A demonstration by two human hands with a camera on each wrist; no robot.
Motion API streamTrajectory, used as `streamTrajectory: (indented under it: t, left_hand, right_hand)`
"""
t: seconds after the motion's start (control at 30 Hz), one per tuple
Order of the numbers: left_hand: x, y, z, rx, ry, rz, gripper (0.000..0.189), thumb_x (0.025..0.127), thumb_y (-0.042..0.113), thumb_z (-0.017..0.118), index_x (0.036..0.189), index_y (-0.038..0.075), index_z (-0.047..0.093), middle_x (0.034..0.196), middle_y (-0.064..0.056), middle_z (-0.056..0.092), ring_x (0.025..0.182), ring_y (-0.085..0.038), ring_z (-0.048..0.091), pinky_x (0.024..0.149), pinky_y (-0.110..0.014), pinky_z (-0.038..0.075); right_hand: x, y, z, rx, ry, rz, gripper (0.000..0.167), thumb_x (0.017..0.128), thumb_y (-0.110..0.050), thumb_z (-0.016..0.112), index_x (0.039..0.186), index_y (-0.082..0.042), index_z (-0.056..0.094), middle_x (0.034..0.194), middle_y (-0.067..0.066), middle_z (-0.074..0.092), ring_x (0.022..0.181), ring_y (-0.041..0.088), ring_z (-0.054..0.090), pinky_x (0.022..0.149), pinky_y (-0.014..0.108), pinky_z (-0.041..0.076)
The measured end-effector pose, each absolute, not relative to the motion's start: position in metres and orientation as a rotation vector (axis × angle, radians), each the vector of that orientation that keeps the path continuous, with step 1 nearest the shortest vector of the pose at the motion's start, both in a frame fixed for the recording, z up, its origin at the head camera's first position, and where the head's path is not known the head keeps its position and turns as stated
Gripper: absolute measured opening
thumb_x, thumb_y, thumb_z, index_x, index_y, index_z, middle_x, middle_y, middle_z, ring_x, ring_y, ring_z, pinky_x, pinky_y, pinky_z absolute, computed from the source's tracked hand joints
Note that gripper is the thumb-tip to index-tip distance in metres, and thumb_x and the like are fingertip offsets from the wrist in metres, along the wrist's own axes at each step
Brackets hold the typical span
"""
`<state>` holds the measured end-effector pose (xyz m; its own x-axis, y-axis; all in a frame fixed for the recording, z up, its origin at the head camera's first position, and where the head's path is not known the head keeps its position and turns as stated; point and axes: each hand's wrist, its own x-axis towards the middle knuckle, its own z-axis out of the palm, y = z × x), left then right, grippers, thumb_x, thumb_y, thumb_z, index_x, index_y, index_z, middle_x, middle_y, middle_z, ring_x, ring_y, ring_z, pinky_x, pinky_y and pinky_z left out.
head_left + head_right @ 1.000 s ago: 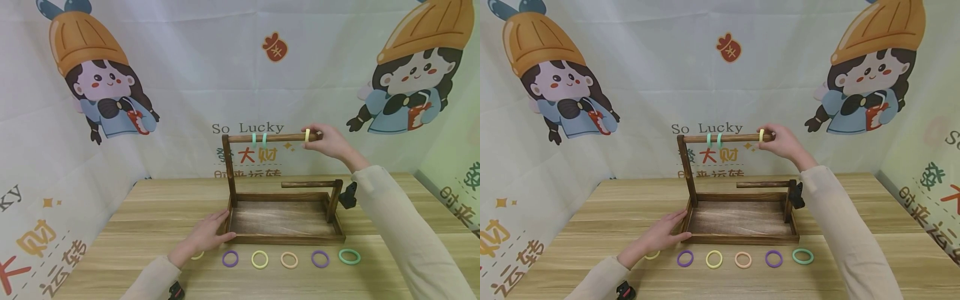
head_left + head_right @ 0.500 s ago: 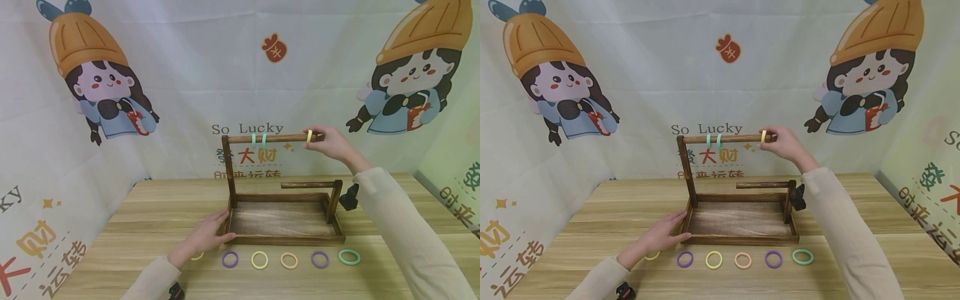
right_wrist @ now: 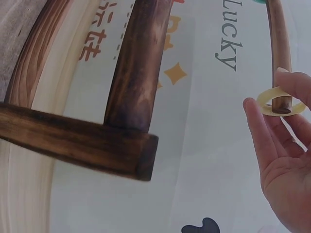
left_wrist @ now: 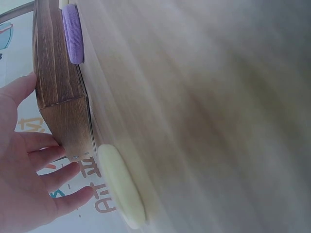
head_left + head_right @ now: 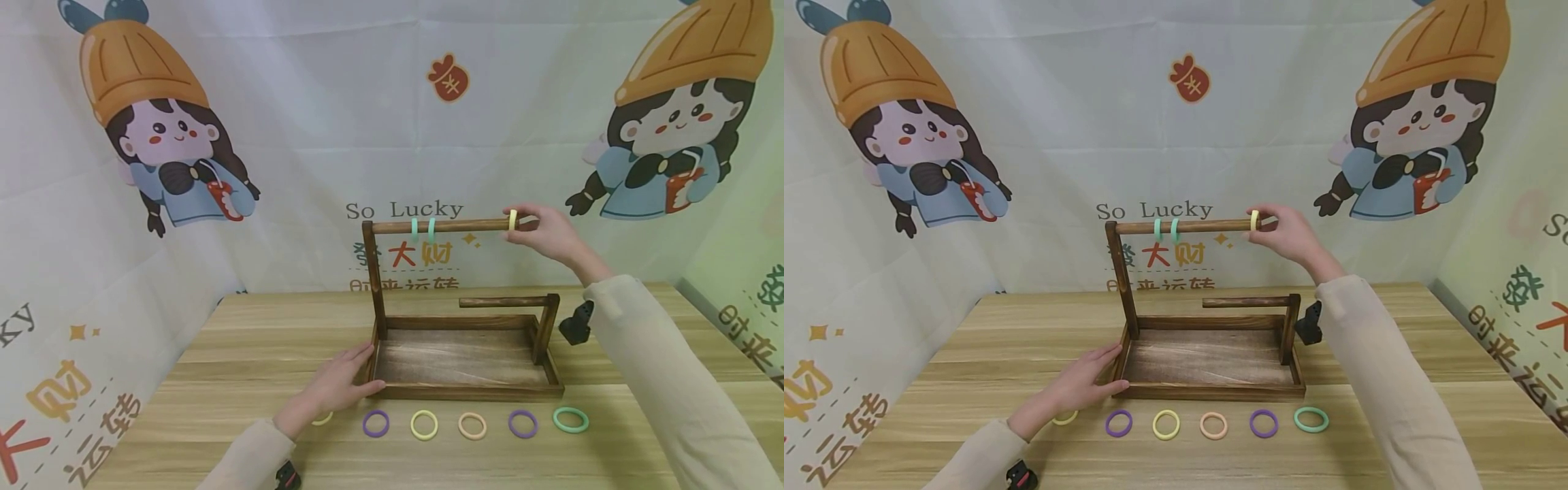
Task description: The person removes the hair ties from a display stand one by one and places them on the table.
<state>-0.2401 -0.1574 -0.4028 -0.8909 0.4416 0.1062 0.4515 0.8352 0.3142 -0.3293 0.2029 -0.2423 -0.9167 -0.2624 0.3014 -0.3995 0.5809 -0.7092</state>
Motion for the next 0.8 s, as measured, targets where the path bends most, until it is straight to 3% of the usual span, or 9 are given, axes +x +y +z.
streamTrajectory:
  t: [0.33, 0.8]
  left_hand:
    - [-0.240, -0.157, -0.404, -0.726, -2.978, -0.521, 0.073, 0.083, 0.050, 0.052, 0.133, -0.001, 0.036, 0.134, -0.018, 0.035, 0.119, -0.040, 0.032, 0.096, -0.051, 0.025]
    - [-0.239, -0.157, -0.401, -0.725, -2.979, -0.549, 0.073, 0.083, 0.050, 0.053, 0.132, -0.001, 0.036, 0.134, -0.018, 0.035, 0.120, -0.039, 0.031, 0.096, -0.051, 0.026]
  right_hand:
    - [-0.325, 0.214, -0.241, 0.521, -2.629, 1.156, 0.051, 0.082, -0.023, 0.063, 0.125, -0.001, 0.046, 0.119, 0.017, 0.047, 0.098, 0.031, 0.051, 0.073, 0.045, 0.046]
    - [-0.318, 0.228, -0.243, 0.510, -2.586, 1.110, 0.051, 0.081, -0.030, 0.064, 0.122, -0.006, 0.047, 0.108, 0.016, 0.051, 0.094, 0.029, 0.051, 0.064, 0.038, 0.045]
